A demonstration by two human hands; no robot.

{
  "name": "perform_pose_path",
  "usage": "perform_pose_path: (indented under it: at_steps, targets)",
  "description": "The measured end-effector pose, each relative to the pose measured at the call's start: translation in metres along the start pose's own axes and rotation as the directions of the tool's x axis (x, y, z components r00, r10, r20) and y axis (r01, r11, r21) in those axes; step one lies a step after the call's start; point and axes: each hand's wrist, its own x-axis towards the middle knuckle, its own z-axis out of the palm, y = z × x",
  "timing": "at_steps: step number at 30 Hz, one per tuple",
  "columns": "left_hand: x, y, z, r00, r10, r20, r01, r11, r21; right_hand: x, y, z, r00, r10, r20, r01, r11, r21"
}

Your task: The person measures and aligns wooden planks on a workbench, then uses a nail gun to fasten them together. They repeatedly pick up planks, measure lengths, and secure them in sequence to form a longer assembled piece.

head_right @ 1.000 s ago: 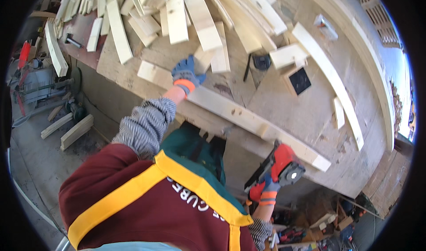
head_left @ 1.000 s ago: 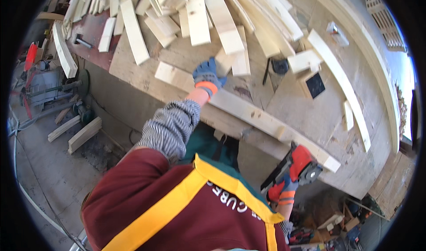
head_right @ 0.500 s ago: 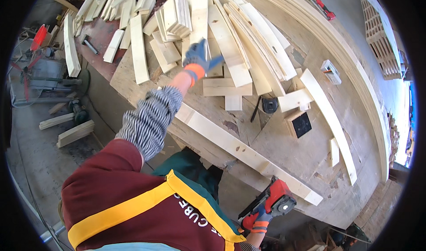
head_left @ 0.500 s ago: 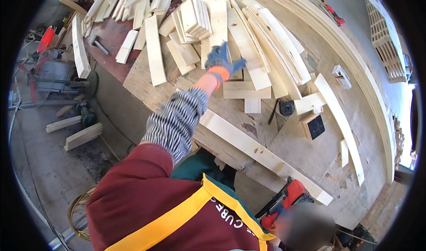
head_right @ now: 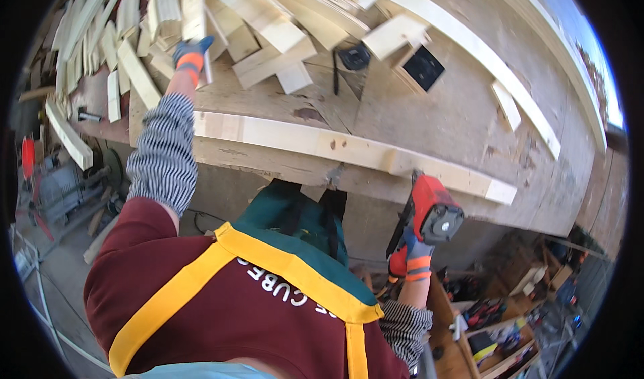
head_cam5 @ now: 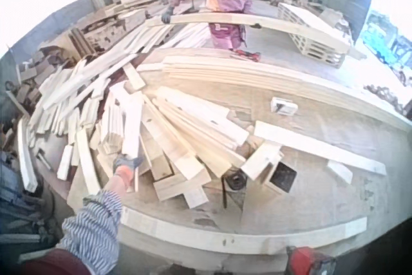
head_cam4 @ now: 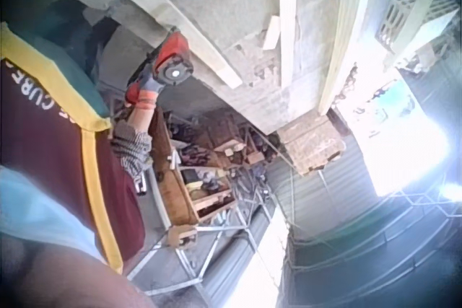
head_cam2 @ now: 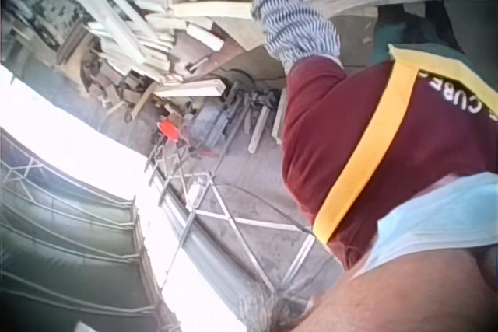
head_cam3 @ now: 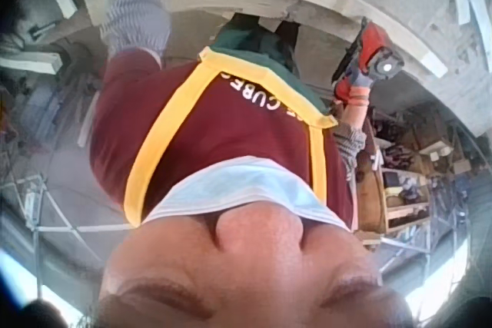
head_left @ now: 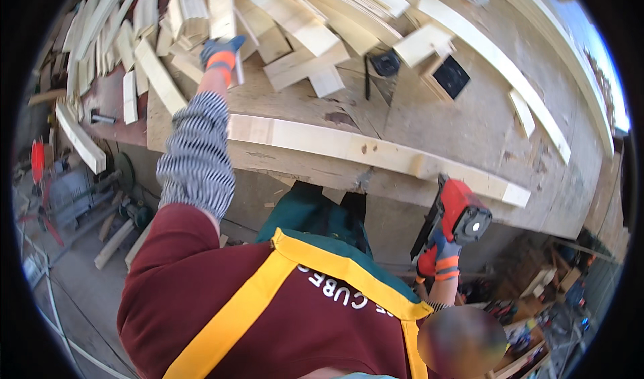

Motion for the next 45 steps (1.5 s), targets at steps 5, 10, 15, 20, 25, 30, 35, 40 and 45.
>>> perform_pose_path:
  at_steps: [5,10,15,20,25,30,35,40,45]
  targets:
    - [-0.132,-0.004,-0.013,0.76,0.643,-0.1,-0.649,0.759,-0.05,0.003,0.036,-0.014,0.992,-0.126,0.016,0.127,0.99,-0.069]
    - [-0.229,-0.003,0.012,0.279,0.846,0.454,-0.927,0.361,-0.103,0.001,0.005,-0.006,0.999,-0.032,0.033,0.029,0.996,0.089]
    - [-0.255,0.006,0.033,0.217,0.795,0.567,-0.936,0.335,-0.112,-0.002,-0.006,-0.009,0.999,-0.042,0.005,0.041,0.998,0.053]
    - [-0.249,0.015,0.048,0.167,0.799,0.578,-0.942,0.303,-0.147,-0.005,-0.003,-0.007,1.0,-0.003,-0.016,0.002,0.999,-0.047]
    - [-0.256,0.016,0.053,0.229,0.813,0.535,-0.967,0.254,0.027,-0.004,0.006,-0.006,0.999,0.003,-0.043,-0.003,1.0,-0.005]
    - [-0.264,0.009,0.058,0.337,0.758,0.558,-0.922,0.386,0.032,0.002,0.011,-0.013,0.999,-0.049,0.024,0.05,0.998,-0.041]
    - [-0.261,0.025,0.051,0.335,0.689,0.643,-0.905,0.424,0.018,0.002,0.018,-0.018,1.0,-0.005,0.016,0.005,1.0,-0.02]
    - [-0.263,0.02,0.053,0.339,0.718,0.608,-0.918,0.394,0.046,-0.003,0.007,-0.018,0.999,-0.033,-0.014,0.03,0.988,-0.154]
    - [-0.26,0.022,0.056,0.314,0.733,0.604,-0.927,0.374,0.029,0.005,0.025,-0.022,0.997,0.005,0.071,0.002,0.995,-0.101]
